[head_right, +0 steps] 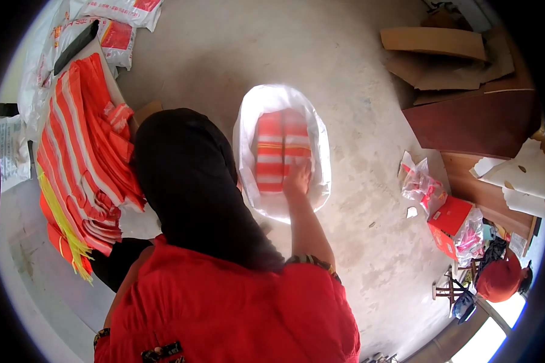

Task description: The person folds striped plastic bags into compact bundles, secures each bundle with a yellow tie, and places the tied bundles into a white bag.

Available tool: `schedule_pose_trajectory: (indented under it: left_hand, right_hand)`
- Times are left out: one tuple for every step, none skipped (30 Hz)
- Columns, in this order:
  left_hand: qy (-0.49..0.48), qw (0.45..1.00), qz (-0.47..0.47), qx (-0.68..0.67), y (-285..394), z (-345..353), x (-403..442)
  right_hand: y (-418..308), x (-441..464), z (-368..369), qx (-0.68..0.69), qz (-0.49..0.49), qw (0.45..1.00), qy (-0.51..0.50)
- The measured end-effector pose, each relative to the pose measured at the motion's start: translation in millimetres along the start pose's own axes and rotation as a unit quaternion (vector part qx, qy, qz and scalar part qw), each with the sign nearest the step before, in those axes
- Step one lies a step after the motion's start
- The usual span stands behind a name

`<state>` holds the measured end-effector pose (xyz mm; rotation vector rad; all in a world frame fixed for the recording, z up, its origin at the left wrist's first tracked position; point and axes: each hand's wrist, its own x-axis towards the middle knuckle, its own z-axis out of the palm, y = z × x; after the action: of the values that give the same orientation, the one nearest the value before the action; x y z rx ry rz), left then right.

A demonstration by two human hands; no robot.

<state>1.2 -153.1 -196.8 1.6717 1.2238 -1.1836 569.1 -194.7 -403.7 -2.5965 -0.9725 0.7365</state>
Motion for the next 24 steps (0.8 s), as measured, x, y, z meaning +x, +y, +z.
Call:
schedule_pose_trajectory:
  left_hand:
    - [0.001, 1.000, 0.001, 0.001, 0, 0, 1]
    - [0.000, 1.000, 0.000, 0.001, -1, 0, 1]
    - [0.001, 1.000, 0.002, 0.001, -1, 1, 1]
    - [0.001, 1.000, 0.002, 0.003, -1, 2, 1]
    - [0.000, 1.000, 0.002, 0.005, -1, 2, 1]
    - [0.001, 1.000, 0.003, 0.003, -1, 2, 1]
    - [0.001, 1.000, 0.003, 0.005, 0, 3, 0]
    - [0.003, 1.000, 0.005, 0.007, 1, 2, 1]
    - [0.002, 1.000, 0.006, 0.008, 1, 2, 0]
    - [0.004, 1.000, 0.004, 0.004, 1, 2, 1]
    - [0.006, 1.000, 0.004, 0.005, 1, 3, 3]
    - [0.007, 1.000, 0.006, 0.002, 1, 3, 4]
    - [0.010, 1.000, 0.007, 0.002, 4, 3, 5]
    - [0.013, 1.000, 0.008, 0.001, 4, 3, 4]
    - [0.015, 1.000, 0.013, 0.000, 5, 4, 5]
    - [0.019, 1.000, 0.014, -0.003, 4, 7, 8]
    - [0.022, 1.000, 0.018, -0.001, 6, 8, 8]
    - [0.027, 0.999, 0.024, 0.000, 8, 7, 10]
    - [0.031, 0.999, 0.027, 0.001, 8, 8, 12]
    - [0.036, 0.999, 0.034, 0.002, 9, 9, 16]
    - [0.043, 0.998, 0.037, 0.003, 9, 10, 19]
    - [0.049, 0.998, 0.046, 0.008, 8, 12, 24]
    - [0.053, 0.997, 0.053, 0.016, 9, 16, 30]
    - [0.059, 0.996, 0.062, 0.022, 8, 19, 38]
  right_hand:
    - [-21, -19, -22, -0.066, -0.014, 0.997, -0.042]
    - [-37, -30, -38, -0.132, -0.028, 0.987, -0.083]
    - [-41, -31, -39, -0.139, -0.022, 0.984, -0.106]
    - [-37, -28, -34, -0.139, -0.017, 0.983, -0.115]
    - [-30, -22, -27, -0.138, -0.012, 0.983, -0.124]
    - [-22, -16, -21, -0.137, -0.007, 0.982, -0.133]
    - [-16, -10, -21, -0.116, 0.004, 0.981, -0.156]
    - [-11, -4, -21, -0.094, 0.014, 0.979, -0.179]
    - [-8, 2, -21, -0.072, 0.024, 0.977, -0.201]
    - [-10, 5, -25, -0.068, 0.023, 0.974, -0.213]
    - [-12, 7, -29, -0.066, 0.022, 0.972, -0.225]
    - [-14, 10, -34, -0.064, 0.020, 0.969, -0.236]
    - [-17, 11, -39, -0.082, 0.014, 0.967, -0.240]
    - [-19, 11, -40, -0.083, 0.019, 0.969, -0.230]
    - [-22, 8, -39, -0.084, 0.024, 0.972, -0.220]
    - [-24, 5, -38, -0.085, 0.027, 0.974, -0.210]
    - [-24, -1, -35, -0.072, 0.014, 0.983, -0.165]
    - [-24, -6, -33, -0.078, 0.007, 0.986, -0.147]
    - [-27, -10, -33, -0.082, -0.002, 0.988, -0.129]
    - [-29, -15, -32, -0.085, -0.013, 0.990, -0.110]
    - [-32, -21, -31, -0.078, -0.028, 0.993, -0.079]
    - [-35, -27, -30, -0.069, -0.046, 0.995, -0.049]
    - [-23, -29, -21, -0.083, -0.112, 0.990, -0.014]
    - [-15, -26, -10, -0.095, -0.178, 0.979, 0.022]
